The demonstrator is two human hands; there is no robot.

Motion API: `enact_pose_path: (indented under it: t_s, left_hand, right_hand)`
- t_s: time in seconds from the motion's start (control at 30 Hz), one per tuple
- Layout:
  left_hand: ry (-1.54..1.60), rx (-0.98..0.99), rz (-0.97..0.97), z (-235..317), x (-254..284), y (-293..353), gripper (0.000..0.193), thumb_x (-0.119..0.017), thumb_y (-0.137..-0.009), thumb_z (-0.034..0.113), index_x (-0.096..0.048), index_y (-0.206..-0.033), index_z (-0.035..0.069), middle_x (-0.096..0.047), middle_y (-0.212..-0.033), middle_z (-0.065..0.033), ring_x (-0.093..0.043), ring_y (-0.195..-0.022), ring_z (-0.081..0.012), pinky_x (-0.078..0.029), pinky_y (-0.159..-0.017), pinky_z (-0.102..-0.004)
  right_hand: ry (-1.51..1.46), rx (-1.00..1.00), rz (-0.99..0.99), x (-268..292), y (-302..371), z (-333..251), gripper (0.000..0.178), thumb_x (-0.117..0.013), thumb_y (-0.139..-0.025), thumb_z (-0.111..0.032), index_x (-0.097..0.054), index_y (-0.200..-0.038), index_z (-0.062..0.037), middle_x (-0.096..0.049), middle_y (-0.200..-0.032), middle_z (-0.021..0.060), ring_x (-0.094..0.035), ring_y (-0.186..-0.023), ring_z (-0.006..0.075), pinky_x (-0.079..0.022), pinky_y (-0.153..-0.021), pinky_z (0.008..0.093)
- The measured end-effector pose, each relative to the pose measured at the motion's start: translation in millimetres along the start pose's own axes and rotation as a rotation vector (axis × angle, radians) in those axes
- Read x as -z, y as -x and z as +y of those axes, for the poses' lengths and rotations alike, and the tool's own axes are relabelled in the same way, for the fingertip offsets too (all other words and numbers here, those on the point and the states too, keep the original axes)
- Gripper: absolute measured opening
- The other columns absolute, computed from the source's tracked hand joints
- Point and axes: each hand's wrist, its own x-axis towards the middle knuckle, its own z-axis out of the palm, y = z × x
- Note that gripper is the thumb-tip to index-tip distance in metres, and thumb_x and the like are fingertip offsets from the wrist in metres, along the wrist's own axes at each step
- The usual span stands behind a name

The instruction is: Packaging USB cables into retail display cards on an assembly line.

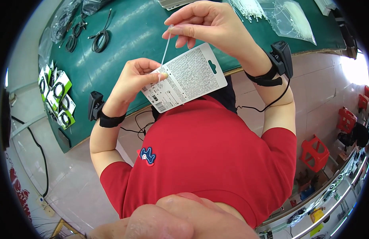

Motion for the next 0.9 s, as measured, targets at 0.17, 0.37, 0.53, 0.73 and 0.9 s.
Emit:
enact_pose_path:
  t_s: [0.17, 0.37, 0.53, 0.73, 0.9]
  left_hand:
    - [-0.007, -0.006, 0.009, 1, 1, 1, 0.027, -0.08, -0.083, 0.013, -0.071, -0.103, -0.003, -0.074, -0.09, -0.0079, -0.07, -0.077, -0.0115, -0.055, -0.069, -0.0249]
    - [-0.021, -0.003, 0.002, 1, 0, 3, 0.027, -0.078, -0.085, 0.008, -0.069, -0.104, -0.008, -0.075, -0.091, -0.0141, -0.073, -0.078, -0.0154, -0.058, -0.07, -0.0267]
    - [-0.015, 0.034, -0.018, 2, -3, 0, 0.027, -0.079, -0.084, 0.008, -0.069, -0.103, -0.008, -0.075, -0.091, -0.015, -0.073, -0.078, -0.0164, -0.058, -0.07, -0.0267]
    - [-0.014, 0.081, -0.056, -3, -3, -6, 0.029, -0.08, -0.084, 0.008, -0.068, -0.105, -0.007, -0.075, -0.092, -0.0142, -0.073, -0.078, -0.0149, -0.058, -0.069, -0.0254]
    - [-0.022, 0.092, -0.054, -6, -5, -10, 0.029, -0.08, -0.083, 0.008, -0.068, -0.105, -0.007, -0.075, -0.092, -0.0147, -0.074, -0.077, -0.0155, -0.059, -0.068, -0.0262]
  right_hand:
    - [-0.12, -0.005, -0.043, 11, 4, 8, 0.011, -0.064, -0.098, -0.009, -0.068, -0.104, -0.0007, -0.075, -0.097, 0.0145, -0.067, -0.069, 0.0089, -0.055, -0.063, 0.0214]
    - [-0.266, 0.106, -0.037, 15, 5, 0, 0.009, -0.067, -0.096, -0.009, -0.067, -0.102, -0.0008, -0.072, -0.1, 0.0132, -0.069, -0.075, 0.011, -0.056, -0.065, 0.0214]
    - [-0.408, -0.115, 0.114, 2, 8, -22, 0.011, -0.069, -0.093, 0.001, -0.064, -0.102, 0.0035, -0.073, -0.089, 0.0138, -0.066, -0.069, 0.0098, -0.053, -0.061, 0.021]
    - [-0.122, -0.19, 0.153, -9, 7, -25, 0.01, -0.072, -0.091, -0.002, -0.064, -0.092, 0.0026, -0.073, -0.087, 0.0112, -0.064, -0.067, 0.008, -0.051, -0.059, 0.0201]
    - [0.054, -0.115, 0.102, -15, 3, -22, 0.01, -0.075, -0.09, -0.003, -0.066, -0.089, 0.0019, -0.072, -0.084, 0.0083, -0.064, -0.066, 0.0072, -0.05, -0.058, 0.0197]
